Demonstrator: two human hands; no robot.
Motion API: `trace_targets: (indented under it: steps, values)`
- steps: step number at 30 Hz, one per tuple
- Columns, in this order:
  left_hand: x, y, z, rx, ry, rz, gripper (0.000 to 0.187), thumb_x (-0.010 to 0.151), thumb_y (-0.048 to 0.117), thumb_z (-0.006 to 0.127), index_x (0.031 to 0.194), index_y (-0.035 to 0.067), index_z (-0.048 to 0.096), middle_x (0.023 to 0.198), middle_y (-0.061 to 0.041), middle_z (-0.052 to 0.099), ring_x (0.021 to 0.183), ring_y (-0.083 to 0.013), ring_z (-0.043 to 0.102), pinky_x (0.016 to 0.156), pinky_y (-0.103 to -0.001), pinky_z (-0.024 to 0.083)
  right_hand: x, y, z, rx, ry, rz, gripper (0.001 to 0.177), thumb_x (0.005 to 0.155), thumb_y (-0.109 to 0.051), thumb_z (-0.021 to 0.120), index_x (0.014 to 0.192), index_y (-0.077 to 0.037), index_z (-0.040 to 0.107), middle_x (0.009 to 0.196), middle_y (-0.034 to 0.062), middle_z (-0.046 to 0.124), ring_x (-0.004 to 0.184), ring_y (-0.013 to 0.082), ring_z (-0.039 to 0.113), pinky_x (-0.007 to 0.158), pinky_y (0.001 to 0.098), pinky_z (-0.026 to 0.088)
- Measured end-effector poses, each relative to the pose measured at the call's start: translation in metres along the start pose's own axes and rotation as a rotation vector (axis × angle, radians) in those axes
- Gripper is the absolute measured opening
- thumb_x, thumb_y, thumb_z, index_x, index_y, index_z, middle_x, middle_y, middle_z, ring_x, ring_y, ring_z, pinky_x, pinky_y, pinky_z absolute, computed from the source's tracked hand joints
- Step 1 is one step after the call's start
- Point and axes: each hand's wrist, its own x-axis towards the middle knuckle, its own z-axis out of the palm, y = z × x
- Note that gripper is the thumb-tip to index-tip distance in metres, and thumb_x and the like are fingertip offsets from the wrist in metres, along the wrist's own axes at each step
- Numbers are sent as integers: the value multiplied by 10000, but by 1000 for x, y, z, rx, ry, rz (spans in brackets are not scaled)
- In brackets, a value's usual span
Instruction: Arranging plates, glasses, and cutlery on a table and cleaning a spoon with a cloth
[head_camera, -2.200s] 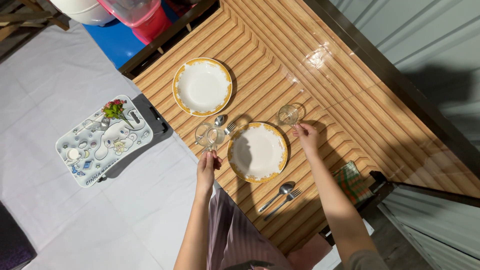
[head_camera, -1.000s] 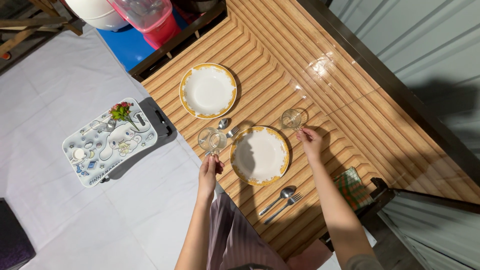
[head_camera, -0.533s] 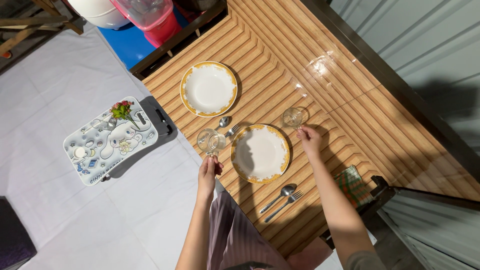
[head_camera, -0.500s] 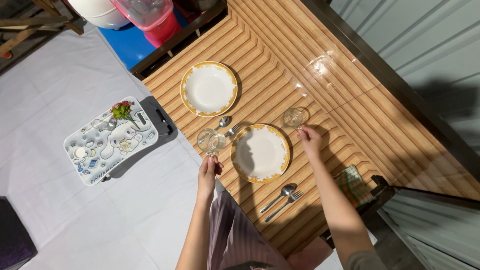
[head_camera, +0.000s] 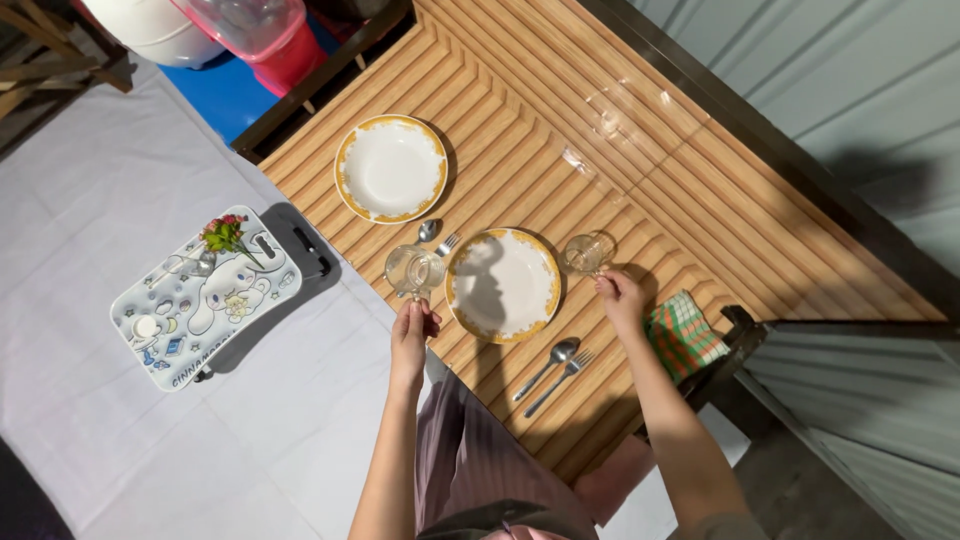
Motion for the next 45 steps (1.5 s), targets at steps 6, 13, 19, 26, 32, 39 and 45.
trace_targets:
  steps: [6,13,19,26,32,39,45]
  values:
    - [-14,-8,1,7,-48,13,283,1131,206,359,950,86,540,766,-90,627,696,-157,575,640,-239,472,-33,-23,-19,-92,10,-19,139,954,-119,770,1058,-27,761,899,157,702,848,340,737,709,391,620]
    - [-32,-4,-1,18,-49,7,297,1139,230,353,957,93,544,784,-100,632,705,-166,576,652,-251,484,-42,-1,-17,34,31,84,122,994,-13,676,1096,19,734,937,234,717,849,339,738,755,401,626]
    - [-33,-12,-7,8,-42,14,292,1140,232,354,959,97,540,781,-90,631,704,-157,578,648,-248,484,-36,-1,-20,72,56,163,153,1023,-21,635,1143,21,721,986,282,713,906,352,724,785,399,618]
    - [-35,-8,-8,2,-31,14,293,1139,238,357,957,101,540,779,-90,625,703,-159,572,649,-247,482,-39,-4,-19,121,66,189,164,1008,-13,661,1155,35,716,1048,313,705,882,362,732,774,416,635]
    - [-35,-3,-6,2,-33,18,295,1138,236,356,954,99,542,773,-88,625,699,-158,576,642,-250,484,-48,-49,-27,148,65,242,262,989,-78,721,1223,35,688,1134,313,683,910,360,727,757,421,643]
    - [-32,-7,-8,9,-65,9,292,1134,239,368,954,96,548,762,-101,630,680,-172,576,626,-255,479,-51,-55,-28,9,266,163,356,949,-114,778,1285,-38,684,1197,197,708,998,284,710,779,379,621]
    - [-33,-8,-1,8,-122,-1,297,1126,249,385,953,84,562,765,-103,645,677,-171,589,622,-259,485,-66,-161,20,28,208,23,200,923,-73,770,1109,-144,743,1025,70,755,955,191,714,791,311,583]
